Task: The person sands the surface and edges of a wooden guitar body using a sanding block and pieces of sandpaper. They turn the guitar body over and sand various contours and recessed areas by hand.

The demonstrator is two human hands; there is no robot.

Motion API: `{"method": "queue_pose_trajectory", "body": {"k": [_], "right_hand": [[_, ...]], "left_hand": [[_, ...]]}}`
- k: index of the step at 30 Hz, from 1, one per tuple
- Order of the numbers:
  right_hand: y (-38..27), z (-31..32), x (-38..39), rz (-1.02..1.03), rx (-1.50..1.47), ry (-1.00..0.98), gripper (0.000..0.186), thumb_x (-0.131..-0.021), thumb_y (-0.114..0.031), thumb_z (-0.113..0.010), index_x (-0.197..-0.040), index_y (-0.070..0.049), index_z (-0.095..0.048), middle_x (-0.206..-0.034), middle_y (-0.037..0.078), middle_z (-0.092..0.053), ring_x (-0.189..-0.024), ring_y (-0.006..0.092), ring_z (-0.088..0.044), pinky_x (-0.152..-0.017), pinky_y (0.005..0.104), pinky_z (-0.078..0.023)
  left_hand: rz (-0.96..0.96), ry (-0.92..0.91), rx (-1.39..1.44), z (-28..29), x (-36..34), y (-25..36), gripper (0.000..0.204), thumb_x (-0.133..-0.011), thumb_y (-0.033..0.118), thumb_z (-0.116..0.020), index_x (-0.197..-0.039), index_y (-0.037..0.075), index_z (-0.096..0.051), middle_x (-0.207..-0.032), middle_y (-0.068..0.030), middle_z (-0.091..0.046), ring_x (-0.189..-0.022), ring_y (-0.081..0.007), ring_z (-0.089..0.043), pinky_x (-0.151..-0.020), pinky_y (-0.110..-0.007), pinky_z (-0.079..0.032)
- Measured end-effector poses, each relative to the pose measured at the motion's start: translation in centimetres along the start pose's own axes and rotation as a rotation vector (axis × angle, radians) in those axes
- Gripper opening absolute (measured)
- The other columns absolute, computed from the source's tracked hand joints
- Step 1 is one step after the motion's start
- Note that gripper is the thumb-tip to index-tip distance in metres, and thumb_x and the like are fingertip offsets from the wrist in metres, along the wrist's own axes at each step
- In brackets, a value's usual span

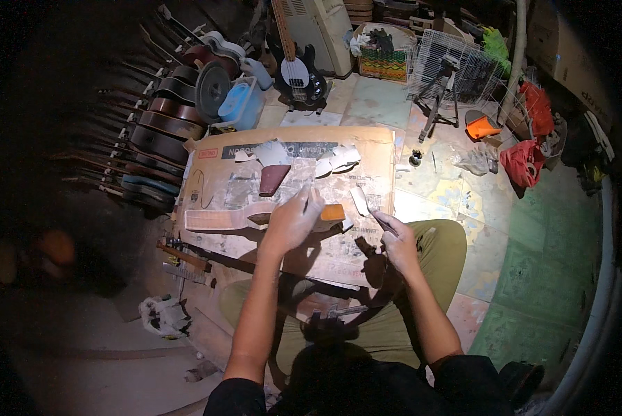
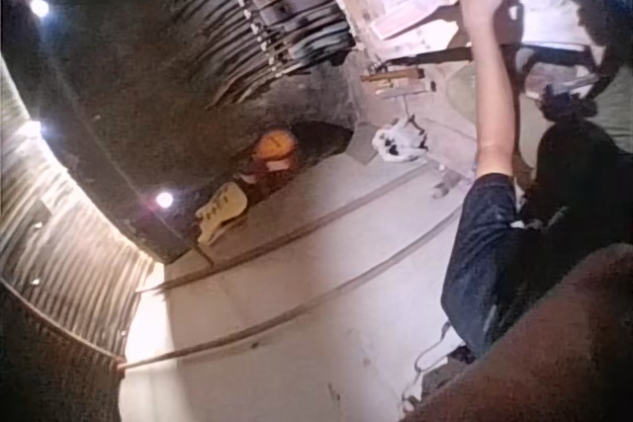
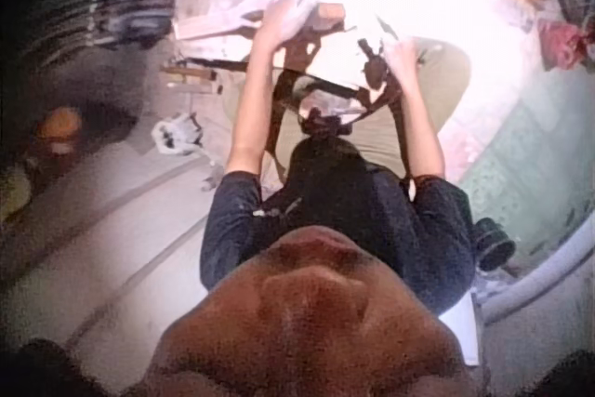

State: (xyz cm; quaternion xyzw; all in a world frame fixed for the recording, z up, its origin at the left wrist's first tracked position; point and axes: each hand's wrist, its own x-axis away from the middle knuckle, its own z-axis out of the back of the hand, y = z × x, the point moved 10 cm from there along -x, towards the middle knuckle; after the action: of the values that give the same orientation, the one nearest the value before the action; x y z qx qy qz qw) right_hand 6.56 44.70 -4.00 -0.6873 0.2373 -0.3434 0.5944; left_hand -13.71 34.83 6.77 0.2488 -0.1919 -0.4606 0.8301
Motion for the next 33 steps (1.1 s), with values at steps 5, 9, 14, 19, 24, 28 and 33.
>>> {"method": "queue_pose_trajectory", "body": {"k": [5,9,14,19,24,28,33], "right_hand": [[6.1,-0.2,-1.9,0.099,-0.087,0.077,0.052,-0.076,0.010,-0.041,-0.125,0.009,-0.060,-0.125,0.016,-0.065,-0.109,0.0190,-0.062,-0.093,0.0267,-0.047],[10.4,-1.9,-1.2,-0.175,-0.461,0.159,0.053,-0.076,0.010,-0.041,-0.126,0.007,-0.060,-0.127,0.016,-0.064,-0.116,0.0204,-0.061,-0.096,0.0274,-0.047],[8.7,-2.3,-1.5,-0.079,-0.262,0.089,0.055,-0.076,0.012,-0.039,-0.128,0.007,-0.057,-0.131,0.015,-0.061,-0.116,0.0186,-0.061,-0.081,0.0237,-0.052],[8.4,-2.4,-1.1,-0.210,-0.405,0.069,0.059,-0.075,0.013,-0.040,-0.132,0.008,-0.054,-0.135,0.016,-0.058,-0.125,0.0220,-0.056,-0.104,0.0297,-0.043],[5.2,-6.5,-1.1,-0.007,-0.340,-0.067,0.061,-0.081,0.010,-0.040,-0.141,0.003,-0.048,-0.144,0.020,-0.049,-0.124,0.0231,-0.056,-0.080,0.0256,-0.057],[-2.8,-12.8,1.0,-0.016,-0.603,-0.263,0.070,-0.082,0.011,-0.040,-0.150,-0.003,-0.035,-0.160,0.011,-0.028,-0.133,0.0208,-0.047,-0.074,0.0239,-0.056],[7.2,-13.6,-0.5,0.178,0.457,-0.149,0.047,-0.086,0.001,-0.044,-0.132,-0.001,-0.055,-0.137,0.021,-0.053,-0.105,0.0345,-0.065,-0.080,0.0410,-0.055]], "left_hand": [[0.094,-0.080,0.057,-0.5,-1.0,-2.4,0.048,-0.103,0.037,-0.036,-0.103,-0.004,-0.060,-0.100,-0.0294,-0.064,-0.097,-0.0477,-0.059,-0.084,-0.049,-0.045],[0.124,-0.002,-0.002,-0.9,-1.0,-5.5,0.043,-0.105,0.032,-0.038,-0.115,-0.002,-0.062,-0.105,-0.0216,-0.066,-0.100,-0.0307,-0.063,-0.090,-0.037,-0.046],[-0.067,0.145,0.164,-0.2,-0.5,-3.4,0.043,-0.106,0.029,-0.035,-0.123,-0.002,-0.059,-0.112,-0.0210,-0.065,-0.103,-0.0311,-0.061,-0.096,-0.037,-0.044],[-0.064,-0.026,0.241,-1.0,1.1,0.3,0.047,-0.087,0.033,-0.070,-0.118,0.000,-0.058,-0.115,-0.0247,-0.061,-0.106,-0.0332,-0.062,-0.091,-0.039,-0.047],[0.002,-0.155,-0.274,-1.5,-0.2,-0.4,0.056,-0.068,0.029,-0.081,-0.114,0.006,-0.060,-0.100,-0.0239,-0.067,-0.097,-0.0404,-0.065,-0.083,-0.044,-0.051],[0.026,-0.213,-0.490,-1.1,0.6,-1.9,0.060,-0.061,0.031,-0.082,-0.113,0.011,-0.060,-0.084,-0.0222,-0.069,-0.085,-0.0432,-0.066,-0.073,-0.050,-0.052],[-0.037,-0.174,-0.445,-2.9,1.1,-3.9,0.055,-0.059,0.030,-0.081,-0.104,0.008,-0.059,-0.082,-0.0231,-0.067,-0.083,-0.0443,-0.065,-0.071,-0.051,-0.051]]}}
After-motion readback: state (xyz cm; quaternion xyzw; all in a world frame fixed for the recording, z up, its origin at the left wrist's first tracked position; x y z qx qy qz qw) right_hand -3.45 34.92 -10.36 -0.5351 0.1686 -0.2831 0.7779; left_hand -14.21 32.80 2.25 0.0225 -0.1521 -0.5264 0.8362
